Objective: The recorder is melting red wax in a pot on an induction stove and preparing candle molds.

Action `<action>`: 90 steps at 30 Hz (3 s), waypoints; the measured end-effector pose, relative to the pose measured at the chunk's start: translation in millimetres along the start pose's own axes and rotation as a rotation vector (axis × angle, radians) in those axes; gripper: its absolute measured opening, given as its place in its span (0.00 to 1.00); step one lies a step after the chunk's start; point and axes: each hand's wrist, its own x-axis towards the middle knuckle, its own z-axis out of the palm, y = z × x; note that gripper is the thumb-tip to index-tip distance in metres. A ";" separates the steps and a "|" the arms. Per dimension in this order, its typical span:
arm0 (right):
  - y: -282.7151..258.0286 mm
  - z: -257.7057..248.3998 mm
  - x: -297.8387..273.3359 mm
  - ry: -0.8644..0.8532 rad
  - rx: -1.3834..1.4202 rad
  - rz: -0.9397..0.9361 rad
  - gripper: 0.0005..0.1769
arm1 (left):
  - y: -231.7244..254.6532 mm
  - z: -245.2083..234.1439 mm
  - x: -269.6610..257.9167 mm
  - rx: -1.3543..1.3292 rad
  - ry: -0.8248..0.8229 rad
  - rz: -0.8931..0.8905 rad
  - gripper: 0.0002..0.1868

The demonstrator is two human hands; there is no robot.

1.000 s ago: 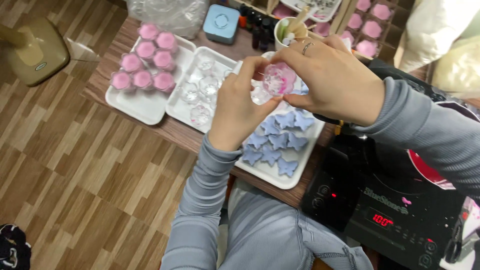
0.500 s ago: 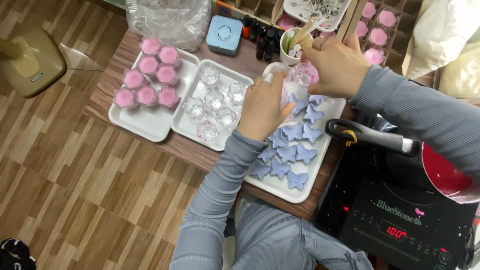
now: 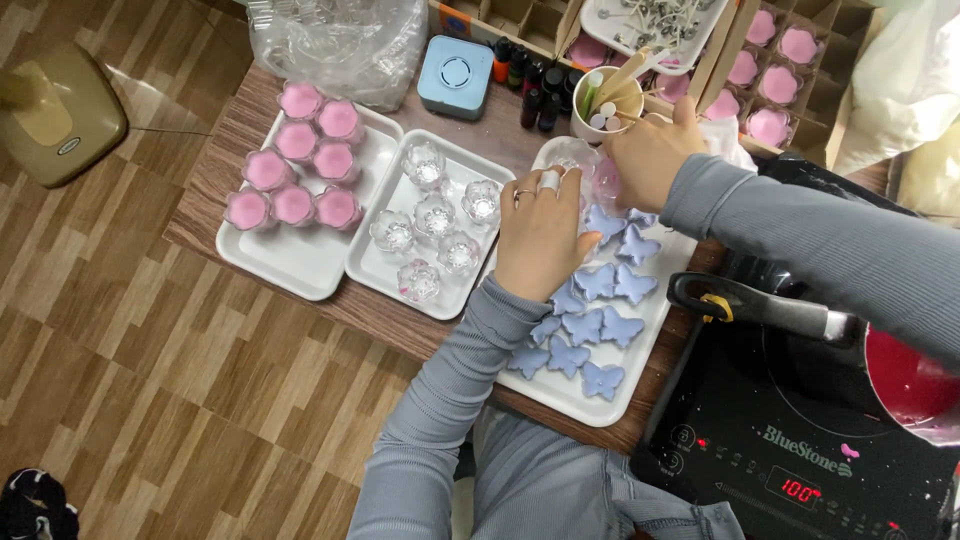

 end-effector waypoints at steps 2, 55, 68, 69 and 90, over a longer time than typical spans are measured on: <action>-2.4 2.9 -1.1 0.014 -0.029 0.003 0.24 | 0.4 1.7 0.4 -0.022 -0.012 -0.005 0.44; -2.9 122.9 -391.6 0.601 0.760 0.509 0.15 | 209.8 -6.3 -80.5 -0.508 -0.301 0.589 0.17; -20.3 135.6 -382.2 0.593 0.689 0.529 0.06 | 214.7 6.6 -82.2 -0.521 -0.357 0.592 0.17; -14.6 135.3 -384.1 0.593 0.689 0.531 0.06 | 214.1 5.7 -81.9 -0.522 -0.357 0.593 0.17; 81.4 55.6 -356.2 0.733 0.512 0.266 0.04 | 197.1 -10.6 -75.4 -0.497 -0.359 0.515 0.18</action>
